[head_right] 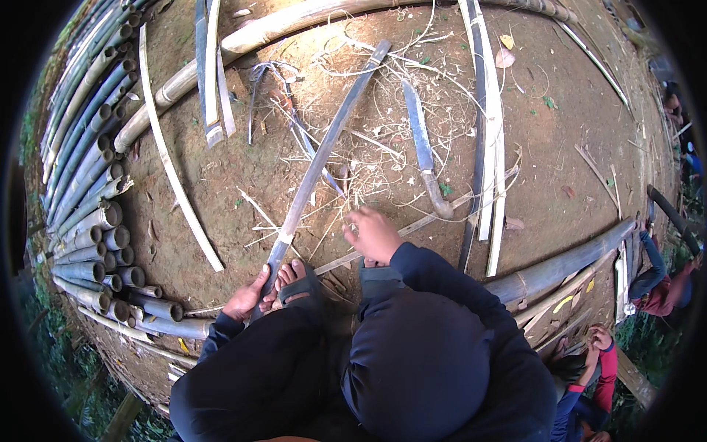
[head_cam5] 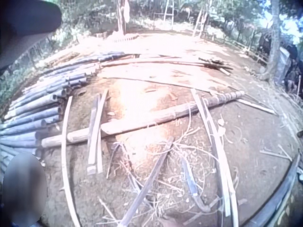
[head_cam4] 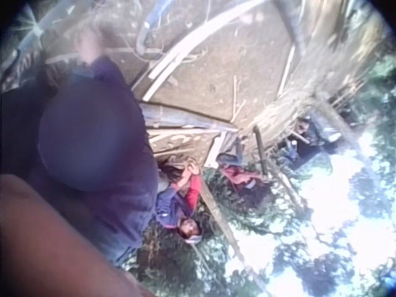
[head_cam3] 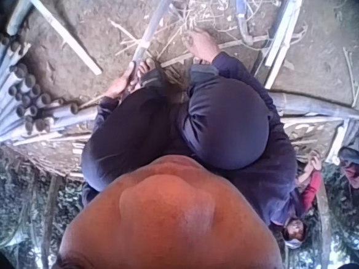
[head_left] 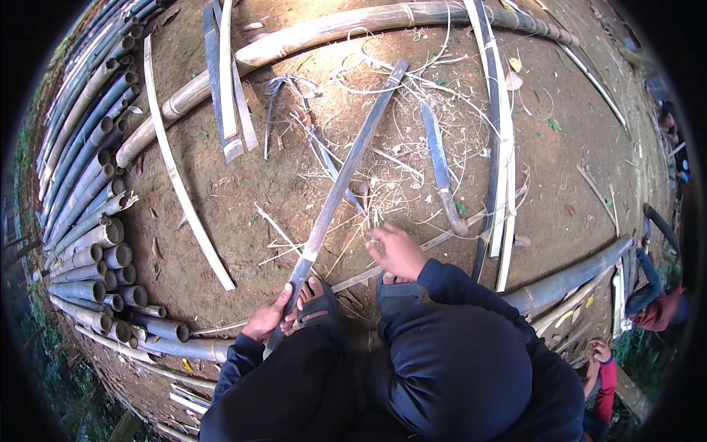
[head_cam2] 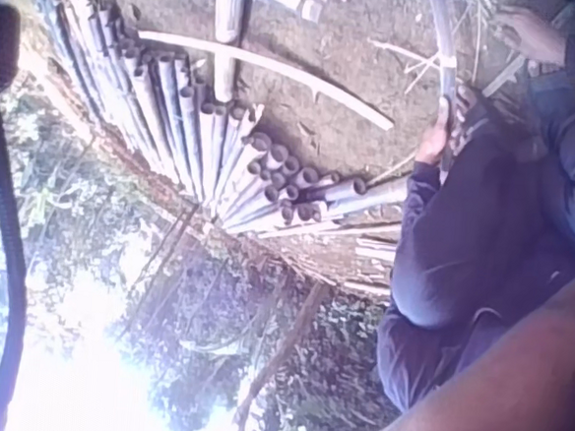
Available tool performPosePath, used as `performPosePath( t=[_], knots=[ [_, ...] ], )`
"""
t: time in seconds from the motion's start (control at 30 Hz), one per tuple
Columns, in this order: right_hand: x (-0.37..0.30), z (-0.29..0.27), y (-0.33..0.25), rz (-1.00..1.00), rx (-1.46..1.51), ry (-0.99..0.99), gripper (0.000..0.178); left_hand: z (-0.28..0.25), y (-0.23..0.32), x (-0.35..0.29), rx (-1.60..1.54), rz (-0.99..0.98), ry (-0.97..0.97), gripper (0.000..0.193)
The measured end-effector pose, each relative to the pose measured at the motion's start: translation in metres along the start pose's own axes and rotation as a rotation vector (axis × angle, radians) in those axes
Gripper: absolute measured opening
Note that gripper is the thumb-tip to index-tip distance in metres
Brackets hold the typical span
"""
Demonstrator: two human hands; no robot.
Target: The person strips layers from a length of bamboo using a knife while sitting on the ground, periodically flipping the bamboo over to work on the other side.
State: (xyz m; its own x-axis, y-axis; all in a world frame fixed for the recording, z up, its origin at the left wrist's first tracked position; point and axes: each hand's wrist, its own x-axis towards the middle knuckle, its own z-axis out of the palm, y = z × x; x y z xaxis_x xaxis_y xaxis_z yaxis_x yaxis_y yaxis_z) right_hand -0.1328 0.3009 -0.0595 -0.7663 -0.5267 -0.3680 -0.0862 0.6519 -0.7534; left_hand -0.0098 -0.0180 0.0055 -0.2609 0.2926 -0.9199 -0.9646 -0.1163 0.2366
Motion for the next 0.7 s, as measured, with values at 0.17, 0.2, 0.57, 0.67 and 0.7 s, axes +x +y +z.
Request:
performPosePath(
  t=[0.17, 0.2, 0.57, 0.67, 0.7],
  knots=[
    [-0.068, 0.012, -0.038, 0.175, 0.056, -0.794, 0.037, 0.002, 0.004, -0.003, -0.075, -0.076, -0.003, 0.058],
    [-0.078, 0.023, -0.027, 0.133, 0.208, -0.890, 0.038, -0.001, -0.001, -0.007, -0.106, -0.085, 0.006, 0.058],
    [-0.055, -0.075, -0.041, 0.101, 0.807, -1.332, 0.049, 0.007, 0.002, -0.006, -0.028, -0.028, 0.043, 0.057],
    [-0.046, -0.091, -0.049, 0.218, 0.654, -1.076, 0.050, 0.012, 0.004, -0.015, -0.032, -0.013, 0.052, 0.056],
    [-0.038, -0.096, -0.054, 0.337, 0.645, -0.923, 0.050, 0.013, 0.003, -0.017, -0.016, 0.013, 0.054, 0.056]
  ],
)
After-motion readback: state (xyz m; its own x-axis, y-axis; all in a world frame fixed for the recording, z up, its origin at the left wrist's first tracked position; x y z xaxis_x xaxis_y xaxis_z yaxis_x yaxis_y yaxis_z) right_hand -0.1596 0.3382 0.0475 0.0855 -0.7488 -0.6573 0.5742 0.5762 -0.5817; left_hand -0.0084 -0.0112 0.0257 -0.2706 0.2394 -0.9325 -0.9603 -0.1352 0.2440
